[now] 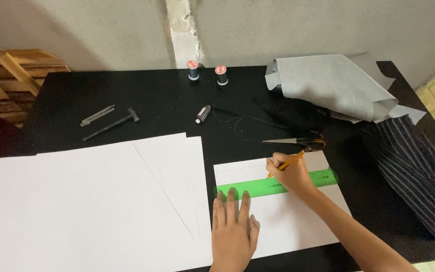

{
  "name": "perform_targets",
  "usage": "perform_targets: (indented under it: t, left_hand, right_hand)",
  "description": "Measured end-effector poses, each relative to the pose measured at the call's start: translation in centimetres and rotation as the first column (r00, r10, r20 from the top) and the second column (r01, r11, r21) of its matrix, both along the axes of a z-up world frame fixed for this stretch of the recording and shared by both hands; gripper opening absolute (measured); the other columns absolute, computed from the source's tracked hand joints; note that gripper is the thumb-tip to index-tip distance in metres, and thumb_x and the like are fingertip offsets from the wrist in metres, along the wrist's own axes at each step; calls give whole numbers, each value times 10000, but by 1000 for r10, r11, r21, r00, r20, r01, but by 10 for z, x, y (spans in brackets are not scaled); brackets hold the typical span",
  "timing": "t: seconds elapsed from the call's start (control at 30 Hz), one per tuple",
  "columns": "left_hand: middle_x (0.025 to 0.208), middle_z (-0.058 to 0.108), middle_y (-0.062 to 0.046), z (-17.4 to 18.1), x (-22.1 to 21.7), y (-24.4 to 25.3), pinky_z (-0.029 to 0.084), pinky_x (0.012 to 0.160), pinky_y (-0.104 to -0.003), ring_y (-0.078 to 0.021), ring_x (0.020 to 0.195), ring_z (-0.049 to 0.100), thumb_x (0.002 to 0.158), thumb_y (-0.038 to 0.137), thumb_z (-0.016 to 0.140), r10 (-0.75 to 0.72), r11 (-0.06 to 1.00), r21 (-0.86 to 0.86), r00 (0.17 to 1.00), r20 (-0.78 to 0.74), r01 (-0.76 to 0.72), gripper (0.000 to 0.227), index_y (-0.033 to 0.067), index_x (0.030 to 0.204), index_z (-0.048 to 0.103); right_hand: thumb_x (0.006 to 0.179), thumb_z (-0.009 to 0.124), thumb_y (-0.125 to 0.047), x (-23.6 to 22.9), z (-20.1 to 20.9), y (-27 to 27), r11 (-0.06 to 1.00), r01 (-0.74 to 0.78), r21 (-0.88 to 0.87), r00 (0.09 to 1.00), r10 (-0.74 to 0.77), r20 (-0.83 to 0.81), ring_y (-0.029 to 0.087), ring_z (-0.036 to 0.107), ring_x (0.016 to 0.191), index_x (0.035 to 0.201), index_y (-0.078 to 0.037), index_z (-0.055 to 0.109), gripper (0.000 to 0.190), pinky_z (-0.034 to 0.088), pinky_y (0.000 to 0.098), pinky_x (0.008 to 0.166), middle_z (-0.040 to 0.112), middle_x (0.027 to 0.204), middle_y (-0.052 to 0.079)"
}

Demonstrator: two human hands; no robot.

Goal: Drawing patterns on paper using a ruler and pencil on a workshop table.

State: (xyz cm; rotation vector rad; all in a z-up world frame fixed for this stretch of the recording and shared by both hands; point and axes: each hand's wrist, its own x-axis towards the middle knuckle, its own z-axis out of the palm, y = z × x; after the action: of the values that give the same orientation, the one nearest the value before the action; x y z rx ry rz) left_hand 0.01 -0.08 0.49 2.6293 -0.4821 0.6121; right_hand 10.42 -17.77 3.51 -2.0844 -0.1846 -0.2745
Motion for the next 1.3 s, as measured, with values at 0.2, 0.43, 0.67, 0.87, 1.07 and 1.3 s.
perform_targets:
  t: [0.2,0.43,0.67,0.87,1.07,1.3]
  left_hand:
    - [1316,453,-211,0,0,-1,293,1055,-506,-447,1241,378,876,276,451,3,1000,-5,1000,9,-3,486,90,1325,460]
    - [1320,454,-210,0,0,-1,298,1055,-506,-444,1245,381,878,276,450,7,1000,-5,1000,8,-7,487,92,1329,459]
    - [1324,452,-210,0,0,-1,298,1052,-504,-448,1245,377,876,277,447,9,1000,0,1000,5,-9,488,93,1328,458]
    - [1319,457,-217,0,0,-1,303,1050,-504,-451,1246,381,879,271,447,5,1000,-14,1000,17,-5,482,89,1325,458]
    - [1313,463,-221,0,0,-1,293,1055,-496,-453,1240,380,884,283,437,16,1000,10,1000,19,-16,480,83,1318,481]
    - [1323,458,-231,-9,0,-2,266,1067,-499,-458,1253,364,881,292,438,15,1000,0,1000,-1,-15,484,78,1311,491]
  right_hand:
    - [827,591,-14,0,-2,-9,1000,2,26,1000,-2,8,72,535,409,500,-126,288,460,414,173,383,239,450,-44]
    - [806,585,7,0,2,-7,998,56,31,998,-54,-45,80,422,349,482,-112,289,455,560,228,449,292,391,-16]
    - [810,586,11,0,0,-7,998,54,34,998,-53,-28,83,461,351,482,-108,299,452,542,212,441,287,405,-20]
    - [798,561,61,4,-8,-2,990,-118,-79,993,119,12,54,283,467,547,-126,296,410,179,211,438,344,496,-41]
    - [777,547,39,18,-25,27,931,-225,-288,937,287,197,75,206,506,600,-132,254,383,198,236,458,229,548,-55]
    - [785,568,20,21,-23,76,936,-270,-226,927,316,202,82,198,497,600,-122,229,411,216,234,456,211,528,-44]
